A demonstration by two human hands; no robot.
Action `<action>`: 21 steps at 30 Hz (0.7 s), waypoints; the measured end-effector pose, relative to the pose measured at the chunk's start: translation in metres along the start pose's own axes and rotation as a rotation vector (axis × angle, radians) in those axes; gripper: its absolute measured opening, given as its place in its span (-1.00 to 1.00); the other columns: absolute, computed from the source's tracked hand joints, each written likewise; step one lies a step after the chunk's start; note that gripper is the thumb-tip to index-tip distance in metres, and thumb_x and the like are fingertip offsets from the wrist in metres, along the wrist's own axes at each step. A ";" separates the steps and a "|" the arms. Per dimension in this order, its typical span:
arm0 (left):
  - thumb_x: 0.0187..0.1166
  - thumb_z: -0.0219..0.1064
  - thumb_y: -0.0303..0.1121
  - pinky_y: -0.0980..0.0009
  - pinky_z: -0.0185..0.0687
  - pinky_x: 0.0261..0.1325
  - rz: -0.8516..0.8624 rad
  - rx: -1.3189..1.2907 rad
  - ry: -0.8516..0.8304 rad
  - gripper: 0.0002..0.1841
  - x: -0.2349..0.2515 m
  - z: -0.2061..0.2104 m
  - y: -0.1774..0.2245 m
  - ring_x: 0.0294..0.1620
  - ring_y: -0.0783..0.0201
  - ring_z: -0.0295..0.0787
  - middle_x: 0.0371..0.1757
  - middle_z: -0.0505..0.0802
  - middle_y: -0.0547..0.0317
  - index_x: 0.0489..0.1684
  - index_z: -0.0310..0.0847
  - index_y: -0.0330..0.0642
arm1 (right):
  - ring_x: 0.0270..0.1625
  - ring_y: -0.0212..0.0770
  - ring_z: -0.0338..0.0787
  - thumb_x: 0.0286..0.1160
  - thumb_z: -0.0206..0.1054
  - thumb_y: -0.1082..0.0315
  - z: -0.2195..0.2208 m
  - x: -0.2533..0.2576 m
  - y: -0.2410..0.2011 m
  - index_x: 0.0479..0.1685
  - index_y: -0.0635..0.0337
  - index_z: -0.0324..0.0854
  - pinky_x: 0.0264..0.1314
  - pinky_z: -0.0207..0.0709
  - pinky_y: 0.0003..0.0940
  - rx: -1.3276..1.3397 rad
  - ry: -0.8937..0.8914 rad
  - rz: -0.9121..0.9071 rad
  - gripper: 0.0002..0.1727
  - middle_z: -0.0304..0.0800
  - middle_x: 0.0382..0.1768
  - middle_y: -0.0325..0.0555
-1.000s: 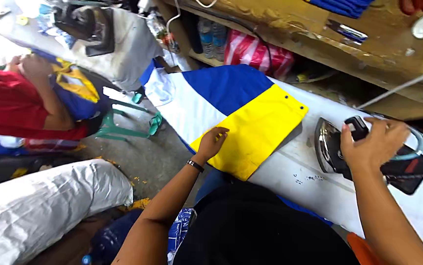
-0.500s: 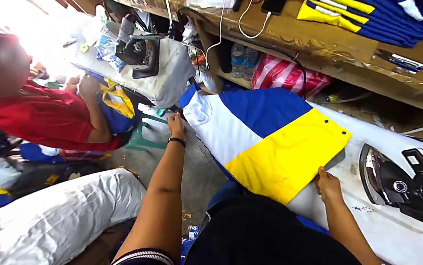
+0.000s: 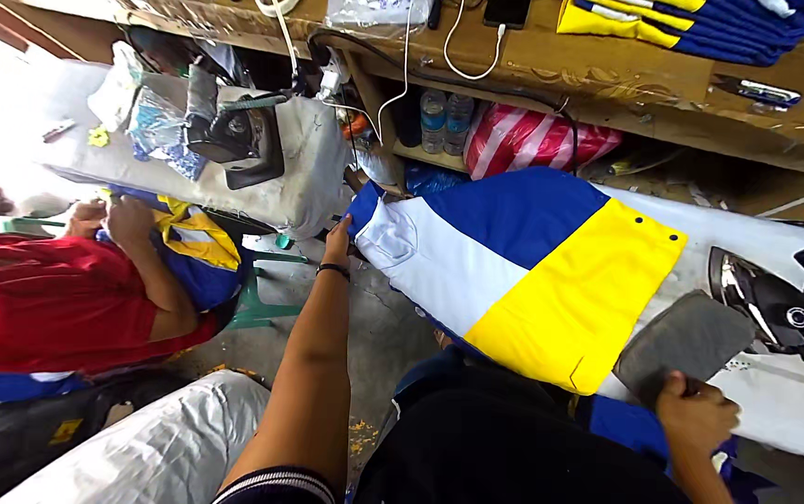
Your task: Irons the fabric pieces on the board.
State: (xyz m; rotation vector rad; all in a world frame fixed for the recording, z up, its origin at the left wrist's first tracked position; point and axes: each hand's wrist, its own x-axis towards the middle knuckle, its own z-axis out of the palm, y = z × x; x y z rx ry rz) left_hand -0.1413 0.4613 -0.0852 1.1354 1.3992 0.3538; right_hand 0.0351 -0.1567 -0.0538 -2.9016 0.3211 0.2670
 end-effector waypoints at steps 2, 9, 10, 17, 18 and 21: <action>0.82 0.13 -0.01 -0.03 0.44 0.48 0.029 -0.001 0.001 -0.42 0.004 0.002 0.000 0.44 -0.05 0.56 0.46 0.63 -0.29 0.56 0.43 -0.34 | 0.66 0.80 0.17 0.67 0.15 -0.19 0.024 -0.038 -0.028 0.68 0.53 0.28 0.56 0.15 0.61 0.009 0.044 -0.081 -0.08 0.03 0.70 0.77; 0.81 0.20 -0.21 0.12 0.57 0.40 0.182 -0.091 0.025 -0.56 0.010 -0.004 -0.006 0.27 0.09 0.71 0.32 0.75 -0.23 0.44 0.55 -0.39 | 0.80 0.63 0.00 0.40 0.39 -0.13 0.074 -0.059 -0.077 0.38 0.34 0.62 0.67 -0.05 0.57 0.137 0.152 -0.207 -0.26 0.02 0.79 0.52; 0.81 0.20 -0.24 0.13 0.56 0.40 0.201 -0.104 0.039 -0.58 0.010 -0.004 -0.004 0.27 0.10 0.71 0.31 0.76 -0.24 0.41 0.57 -0.42 | 0.73 0.65 0.10 0.39 0.46 -0.03 0.071 -0.054 -0.079 0.22 0.38 0.68 0.61 0.01 0.57 0.182 0.167 -0.225 -0.37 0.16 0.70 0.57; 0.80 0.19 -0.28 0.17 0.51 0.51 0.411 -0.146 0.271 -0.62 0.000 -0.007 0.041 0.35 0.11 0.70 0.27 0.79 -0.25 0.28 0.65 -0.48 | -0.21 -0.49 0.66 0.73 0.23 0.39 0.008 -0.022 -0.138 0.06 0.50 0.52 0.00 0.61 -0.52 0.826 -0.064 -0.261 -0.75 0.64 -0.22 -0.08; 0.80 0.19 -0.27 0.16 0.50 0.51 0.451 -0.121 0.287 -0.61 -0.002 -0.006 0.056 0.35 0.10 0.70 0.26 0.79 -0.25 0.26 0.67 -0.48 | -0.22 -0.54 0.65 0.75 0.19 0.40 -0.004 -0.010 -0.146 0.06 0.46 0.50 -0.02 0.62 -0.54 0.883 -0.084 -0.255 -0.78 0.60 -0.23 -0.17; 0.75 0.24 -0.26 0.16 0.48 0.53 0.601 -0.004 0.310 -0.65 -0.005 0.008 0.110 0.37 0.09 0.69 0.23 0.82 -0.20 0.16 0.77 -0.40 | -0.25 -0.58 0.65 0.76 0.14 0.42 -0.042 0.035 -0.158 -0.06 0.28 0.46 -0.02 0.65 -0.52 1.001 -0.076 -0.275 -0.91 0.56 -0.27 -0.37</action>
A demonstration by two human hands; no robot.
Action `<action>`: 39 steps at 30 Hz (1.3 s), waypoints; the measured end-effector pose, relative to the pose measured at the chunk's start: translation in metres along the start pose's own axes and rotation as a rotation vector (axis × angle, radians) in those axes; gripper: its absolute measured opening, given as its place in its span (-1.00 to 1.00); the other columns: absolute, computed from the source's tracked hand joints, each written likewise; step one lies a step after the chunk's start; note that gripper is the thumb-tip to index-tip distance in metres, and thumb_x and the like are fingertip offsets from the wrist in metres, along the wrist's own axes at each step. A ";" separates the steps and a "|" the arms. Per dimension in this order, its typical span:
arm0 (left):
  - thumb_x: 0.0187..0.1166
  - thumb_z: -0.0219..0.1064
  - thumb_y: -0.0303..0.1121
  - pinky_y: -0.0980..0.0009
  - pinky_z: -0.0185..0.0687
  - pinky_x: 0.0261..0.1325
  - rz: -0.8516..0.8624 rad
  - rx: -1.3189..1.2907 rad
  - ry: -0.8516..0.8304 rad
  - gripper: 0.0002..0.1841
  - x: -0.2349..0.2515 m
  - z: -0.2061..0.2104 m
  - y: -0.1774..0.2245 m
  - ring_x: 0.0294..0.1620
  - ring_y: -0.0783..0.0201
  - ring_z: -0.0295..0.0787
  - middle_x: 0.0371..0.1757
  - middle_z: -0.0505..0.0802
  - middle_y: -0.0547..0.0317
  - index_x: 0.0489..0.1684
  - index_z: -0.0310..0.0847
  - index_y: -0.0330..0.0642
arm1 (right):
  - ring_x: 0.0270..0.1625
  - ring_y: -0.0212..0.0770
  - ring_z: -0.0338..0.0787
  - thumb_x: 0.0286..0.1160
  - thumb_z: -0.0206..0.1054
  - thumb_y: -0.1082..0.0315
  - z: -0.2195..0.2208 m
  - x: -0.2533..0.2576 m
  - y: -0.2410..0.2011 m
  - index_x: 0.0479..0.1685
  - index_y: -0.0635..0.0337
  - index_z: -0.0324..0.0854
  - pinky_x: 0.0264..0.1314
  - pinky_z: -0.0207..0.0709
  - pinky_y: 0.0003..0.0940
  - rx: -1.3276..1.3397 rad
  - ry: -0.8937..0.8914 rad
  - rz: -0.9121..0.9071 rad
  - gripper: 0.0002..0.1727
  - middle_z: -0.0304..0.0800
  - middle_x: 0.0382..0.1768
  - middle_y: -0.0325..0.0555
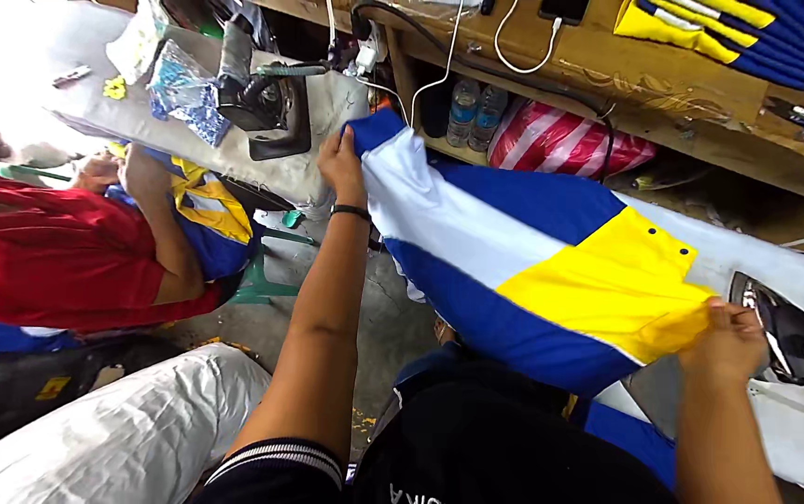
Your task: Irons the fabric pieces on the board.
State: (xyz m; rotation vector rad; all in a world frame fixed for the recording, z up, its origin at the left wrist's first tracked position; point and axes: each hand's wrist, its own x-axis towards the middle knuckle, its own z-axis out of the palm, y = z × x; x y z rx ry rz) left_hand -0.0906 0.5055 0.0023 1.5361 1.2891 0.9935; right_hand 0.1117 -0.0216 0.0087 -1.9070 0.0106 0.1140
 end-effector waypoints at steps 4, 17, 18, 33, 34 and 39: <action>0.70 0.31 -0.18 0.03 0.36 0.64 0.117 0.167 -0.080 -0.65 0.013 0.040 0.040 0.53 0.01 0.60 0.36 0.80 -0.10 0.20 0.82 -0.22 | -0.33 -0.55 0.70 0.77 0.14 0.43 -0.024 0.049 0.000 -0.23 0.07 0.42 -0.07 0.71 -0.48 0.115 0.019 0.020 -0.86 0.60 -0.40 -0.47; 0.67 0.24 0.15 -0.25 0.67 0.07 0.495 0.588 -1.433 -0.46 -0.353 0.115 0.014 0.02 -0.10 0.85 -0.09 0.88 -0.09 0.05 0.72 -0.22 | 0.35 0.12 0.68 0.49 0.38 0.36 -0.040 0.048 0.058 0.35 0.45 0.57 0.43 0.53 0.01 -0.568 0.017 0.058 -0.52 0.64 0.32 0.35; 0.68 0.20 0.20 -0.31 0.62 0.08 0.506 0.629 -1.542 -0.40 -0.376 0.126 0.013 0.06 -0.18 0.83 -0.08 0.87 -0.17 0.05 0.71 -0.27 | 0.55 0.35 0.51 0.47 0.38 0.28 -0.044 0.030 0.058 0.45 0.40 0.54 0.53 0.36 0.29 -0.701 -0.031 -0.003 -0.44 0.49 0.49 0.47; 0.73 0.10 -0.11 -0.32 0.58 0.04 0.296 0.860 -1.464 -0.55 -0.463 0.147 0.015 0.15 -0.31 0.78 0.00 0.83 -0.34 -0.01 0.67 -0.41 | 0.66 0.91 0.06 0.58 0.05 0.00 -0.157 -0.063 0.178 0.62 0.20 0.55 0.67 -0.04 0.63 -0.788 -0.456 -0.665 -0.31 0.13 0.69 0.73; 0.71 0.11 -0.10 -0.32 0.57 0.00 0.300 0.817 -1.438 -0.55 -0.461 0.140 0.019 0.10 -0.30 0.79 -0.05 0.83 -0.32 -0.07 0.67 -0.40 | 0.66 0.88 0.10 0.58 0.03 0.07 -0.166 -0.057 0.176 0.57 0.19 0.60 0.67 0.00 0.60 -0.739 -0.543 -0.708 -0.35 0.19 0.68 0.69; 0.66 0.14 -0.11 -0.24 0.55 -0.18 0.389 0.681 -1.288 -0.59 -0.460 0.110 0.050 -0.10 -0.23 0.81 -0.25 0.81 -0.22 -0.23 0.66 -0.35 | 0.77 0.56 0.20 0.62 0.05 0.00 -0.166 -0.009 0.173 0.56 -0.22 0.65 0.69 0.25 0.36 -0.630 -1.030 -0.990 -0.44 0.31 0.74 0.30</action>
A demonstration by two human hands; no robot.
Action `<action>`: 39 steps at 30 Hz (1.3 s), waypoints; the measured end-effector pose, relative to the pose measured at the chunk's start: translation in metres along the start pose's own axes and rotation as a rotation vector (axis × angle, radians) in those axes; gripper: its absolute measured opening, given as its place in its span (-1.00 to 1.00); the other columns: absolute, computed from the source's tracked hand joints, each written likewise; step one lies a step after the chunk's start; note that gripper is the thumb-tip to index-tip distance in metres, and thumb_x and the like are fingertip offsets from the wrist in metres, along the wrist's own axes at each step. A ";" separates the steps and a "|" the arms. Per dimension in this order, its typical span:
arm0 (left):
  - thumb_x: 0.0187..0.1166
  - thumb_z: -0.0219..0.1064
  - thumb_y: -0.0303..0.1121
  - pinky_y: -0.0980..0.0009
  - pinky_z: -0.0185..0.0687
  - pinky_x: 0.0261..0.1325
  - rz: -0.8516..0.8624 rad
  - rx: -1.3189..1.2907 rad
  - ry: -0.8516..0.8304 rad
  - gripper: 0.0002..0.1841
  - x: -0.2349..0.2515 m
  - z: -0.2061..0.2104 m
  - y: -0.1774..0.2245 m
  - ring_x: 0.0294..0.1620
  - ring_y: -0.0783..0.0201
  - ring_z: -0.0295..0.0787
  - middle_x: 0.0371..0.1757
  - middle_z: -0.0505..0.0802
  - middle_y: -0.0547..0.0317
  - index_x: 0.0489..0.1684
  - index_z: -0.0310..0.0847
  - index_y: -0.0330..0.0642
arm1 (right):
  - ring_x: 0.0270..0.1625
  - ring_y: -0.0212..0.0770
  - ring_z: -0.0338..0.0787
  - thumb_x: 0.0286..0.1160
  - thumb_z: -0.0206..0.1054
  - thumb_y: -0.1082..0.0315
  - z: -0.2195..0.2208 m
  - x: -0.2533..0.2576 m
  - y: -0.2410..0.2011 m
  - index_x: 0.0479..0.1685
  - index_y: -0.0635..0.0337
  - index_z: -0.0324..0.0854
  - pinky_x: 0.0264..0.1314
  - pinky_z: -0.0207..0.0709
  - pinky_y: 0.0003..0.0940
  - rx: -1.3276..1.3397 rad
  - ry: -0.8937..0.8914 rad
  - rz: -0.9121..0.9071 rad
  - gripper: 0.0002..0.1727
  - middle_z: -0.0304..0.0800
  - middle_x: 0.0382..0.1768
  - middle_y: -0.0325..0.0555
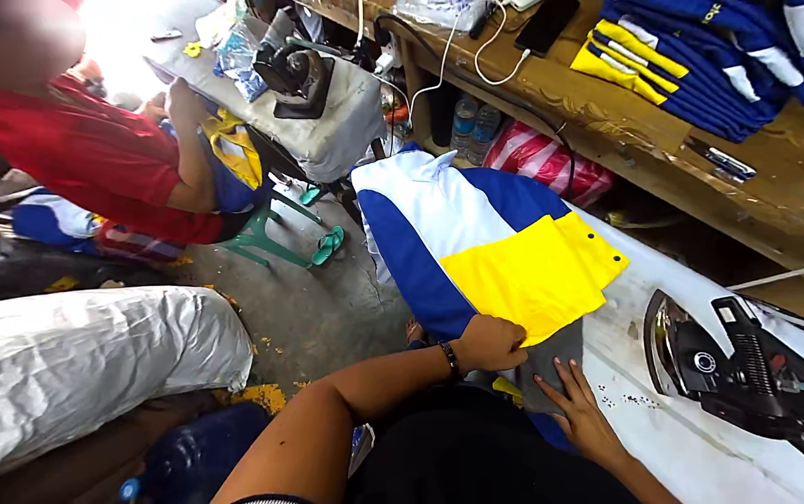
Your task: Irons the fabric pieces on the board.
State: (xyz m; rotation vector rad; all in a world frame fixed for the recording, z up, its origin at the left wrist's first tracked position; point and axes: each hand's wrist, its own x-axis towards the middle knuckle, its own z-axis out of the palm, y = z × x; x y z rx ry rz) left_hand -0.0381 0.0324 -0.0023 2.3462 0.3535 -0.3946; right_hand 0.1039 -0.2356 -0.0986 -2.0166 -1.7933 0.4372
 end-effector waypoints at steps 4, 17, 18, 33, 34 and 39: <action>0.66 0.14 -0.12 -0.21 0.55 -0.20 0.000 0.000 0.066 -0.60 -0.003 0.000 0.004 -0.13 -0.21 0.81 -0.28 0.81 -0.20 -0.26 0.66 -0.35 | 0.72 0.63 0.25 0.41 0.38 0.21 -0.009 0.065 0.018 0.44 -0.09 0.73 0.69 0.18 0.49 0.005 -0.095 -0.136 -0.48 0.41 0.65 0.42; 0.71 0.14 0.04 -0.34 0.62 0.11 -0.169 0.268 -0.245 -0.48 0.028 0.041 -0.014 0.13 -0.26 0.83 0.00 0.88 -0.23 -0.02 0.75 -0.31 | 0.78 0.44 0.28 0.57 0.19 0.37 0.008 -0.140 -0.013 0.60 -0.04 0.60 0.65 0.19 0.54 -0.016 0.182 0.476 -0.45 0.43 0.74 0.02; 0.70 0.14 0.08 -0.34 0.62 0.12 -0.183 0.295 -0.277 -0.46 0.031 0.040 -0.011 0.13 -0.26 0.83 0.00 0.88 -0.24 -0.01 0.75 -0.31 | 0.77 0.43 0.30 0.55 0.17 0.38 0.012 -0.164 -0.023 0.57 0.00 0.62 0.68 0.22 0.45 -0.022 0.232 0.571 -0.45 0.46 0.71 0.03; 0.81 -0.05 0.14 -0.34 0.56 0.14 -0.172 0.282 -0.400 -0.35 0.038 0.013 -0.014 0.16 -0.30 0.78 -0.02 0.84 -0.31 -0.07 0.72 -0.35 | 0.73 0.63 0.14 0.37 0.39 0.21 -0.055 -0.095 -0.006 0.64 0.48 0.37 0.77 0.02 0.37 -0.005 0.826 1.328 -0.20 0.16 0.67 0.68; 0.81 -0.01 0.08 -0.32 0.58 0.11 -0.164 0.245 -0.254 -0.40 0.034 0.009 -0.014 0.10 -0.28 0.81 -0.08 0.85 -0.28 -0.10 0.73 -0.35 | 0.68 0.66 0.20 0.29 0.38 0.21 -0.074 -0.082 -0.011 0.58 0.52 0.38 0.71 0.07 0.41 -0.106 0.886 1.243 -0.19 0.21 0.62 0.70; 0.69 0.16 -0.04 -0.26 0.11 0.75 -0.108 0.234 0.544 -0.28 0.026 0.037 -0.068 0.83 -0.25 0.16 0.77 0.37 -0.30 0.72 0.27 -0.41 | 0.60 0.70 0.25 0.45 0.26 0.08 -0.160 -0.011 0.025 0.59 0.29 0.44 0.47 0.08 0.65 -0.343 0.698 0.886 -0.29 0.32 0.58 0.58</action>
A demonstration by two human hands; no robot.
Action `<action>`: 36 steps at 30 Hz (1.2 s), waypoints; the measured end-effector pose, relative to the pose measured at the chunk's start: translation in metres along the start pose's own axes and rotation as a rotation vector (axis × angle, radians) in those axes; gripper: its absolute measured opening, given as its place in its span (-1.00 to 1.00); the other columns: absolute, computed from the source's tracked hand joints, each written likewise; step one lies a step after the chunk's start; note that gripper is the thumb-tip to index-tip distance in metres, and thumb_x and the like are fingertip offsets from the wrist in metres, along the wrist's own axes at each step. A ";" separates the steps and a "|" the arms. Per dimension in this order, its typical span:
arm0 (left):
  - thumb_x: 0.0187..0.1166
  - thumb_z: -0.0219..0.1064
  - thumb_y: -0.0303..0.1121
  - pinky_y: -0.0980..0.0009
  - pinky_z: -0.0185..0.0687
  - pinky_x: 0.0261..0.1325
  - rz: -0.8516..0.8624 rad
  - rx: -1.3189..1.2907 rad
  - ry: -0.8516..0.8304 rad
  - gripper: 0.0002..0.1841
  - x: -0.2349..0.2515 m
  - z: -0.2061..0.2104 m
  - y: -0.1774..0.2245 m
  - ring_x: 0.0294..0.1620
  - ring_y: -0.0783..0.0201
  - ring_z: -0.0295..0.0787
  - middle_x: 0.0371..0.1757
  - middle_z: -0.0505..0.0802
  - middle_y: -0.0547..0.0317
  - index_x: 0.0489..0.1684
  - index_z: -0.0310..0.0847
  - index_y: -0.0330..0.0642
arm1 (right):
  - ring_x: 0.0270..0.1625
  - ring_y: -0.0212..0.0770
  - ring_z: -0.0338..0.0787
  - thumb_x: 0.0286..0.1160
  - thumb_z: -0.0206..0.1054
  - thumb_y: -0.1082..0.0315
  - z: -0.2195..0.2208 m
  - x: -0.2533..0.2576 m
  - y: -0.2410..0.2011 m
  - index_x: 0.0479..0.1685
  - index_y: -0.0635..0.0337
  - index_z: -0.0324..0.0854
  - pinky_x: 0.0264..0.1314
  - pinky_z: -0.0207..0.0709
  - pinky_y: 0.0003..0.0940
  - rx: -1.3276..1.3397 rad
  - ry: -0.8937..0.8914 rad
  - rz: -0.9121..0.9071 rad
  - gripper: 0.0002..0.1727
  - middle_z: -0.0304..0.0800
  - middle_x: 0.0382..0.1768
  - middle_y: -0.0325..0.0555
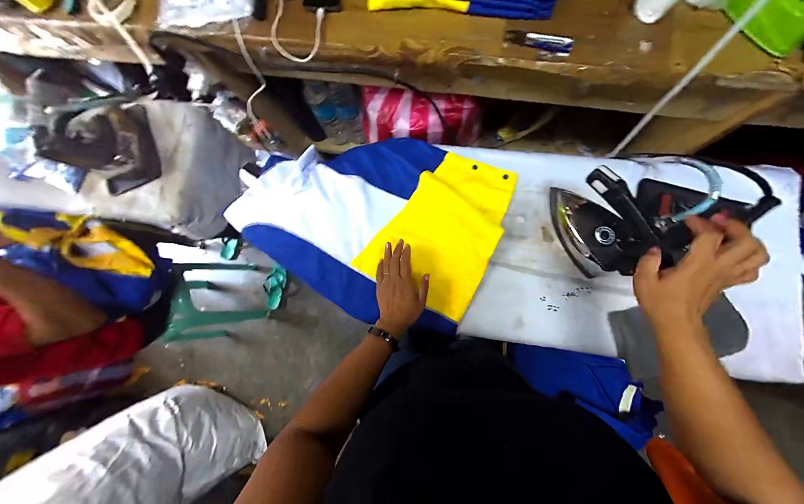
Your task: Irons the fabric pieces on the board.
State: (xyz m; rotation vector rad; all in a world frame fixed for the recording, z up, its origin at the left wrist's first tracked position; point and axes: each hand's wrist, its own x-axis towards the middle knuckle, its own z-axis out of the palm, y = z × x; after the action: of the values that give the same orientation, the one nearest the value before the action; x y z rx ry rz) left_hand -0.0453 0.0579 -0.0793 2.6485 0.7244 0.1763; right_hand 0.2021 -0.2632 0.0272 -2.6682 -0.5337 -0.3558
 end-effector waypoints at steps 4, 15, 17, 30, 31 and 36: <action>0.61 0.08 0.33 -0.34 -0.38 0.85 0.044 0.062 -0.159 0.06 -0.015 0.027 -0.015 0.96 -0.20 -0.33 0.91 -0.02 -0.32 0.87 -0.08 -0.45 | 0.50 0.76 0.40 0.72 0.09 -0.28 0.030 0.082 -0.013 0.61 0.34 0.40 0.39 0.12 0.79 -0.091 -0.501 0.028 -0.16 0.47 0.43 0.70; 0.79 0.13 -0.22 -0.26 0.04 0.80 -0.117 -0.232 0.122 -0.52 0.038 -0.106 -0.186 0.81 -0.26 0.21 0.70 0.52 -0.17 0.59 0.52 -0.28 | -0.69 -0.40 0.42 0.63 0.35 -0.06 0.053 0.101 -0.044 0.30 0.23 0.56 -0.62 0.40 -0.38 0.313 -0.723 0.202 -0.45 0.48 -0.57 -0.21; 0.79 0.11 -0.22 -0.26 0.07 0.78 -0.259 -0.233 0.170 -0.51 0.056 -0.136 -0.243 0.75 -0.33 0.29 0.64 0.55 -0.31 0.57 0.51 -0.37 | -0.70 -0.44 0.43 0.64 0.32 -0.08 0.029 0.086 -0.087 0.26 0.25 0.54 -0.63 0.41 -0.44 0.319 -0.705 0.186 -0.45 0.45 -0.60 -0.27; 0.85 0.02 0.04 -0.42 0.33 0.53 -0.447 -0.293 -0.394 -0.44 0.182 -0.178 -0.384 0.51 -0.34 0.60 0.36 0.76 -0.36 0.35 0.68 -0.29 | -0.12 0.25 0.81 0.64 0.35 -0.13 0.117 -0.037 -0.455 0.18 0.21 0.67 -0.03 0.59 0.38 0.179 -1.093 -0.152 -0.46 0.80 -0.24 0.21; 0.86 0.01 0.02 -0.40 0.35 0.52 -0.444 -0.301 -0.423 -0.43 0.186 -0.180 -0.383 0.47 -0.33 0.63 0.32 0.77 -0.38 0.29 0.69 -0.33 | -0.09 0.28 0.81 0.63 0.34 -0.18 0.130 -0.042 -0.479 0.20 0.18 0.67 -0.01 0.58 0.40 0.128 -1.109 -0.178 -0.43 0.81 -0.23 0.21; 0.79 0.17 -0.04 -0.34 0.38 0.51 -0.477 -0.419 -0.413 -0.53 0.193 -0.182 -0.389 0.43 -0.26 0.67 0.26 0.81 -0.32 0.22 0.74 -0.31 | -0.09 0.29 0.84 0.61 0.24 -0.33 0.170 -0.037 -0.578 0.21 0.12 0.67 -0.10 0.60 0.35 0.057 -1.060 -0.281 -0.34 0.82 -0.27 0.18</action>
State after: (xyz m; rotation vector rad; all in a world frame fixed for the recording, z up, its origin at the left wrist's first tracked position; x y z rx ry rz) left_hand -0.0999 0.5253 -0.0643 1.9627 1.0132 -0.3086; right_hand -0.0417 0.2881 0.0537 -2.5297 -1.1745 1.0471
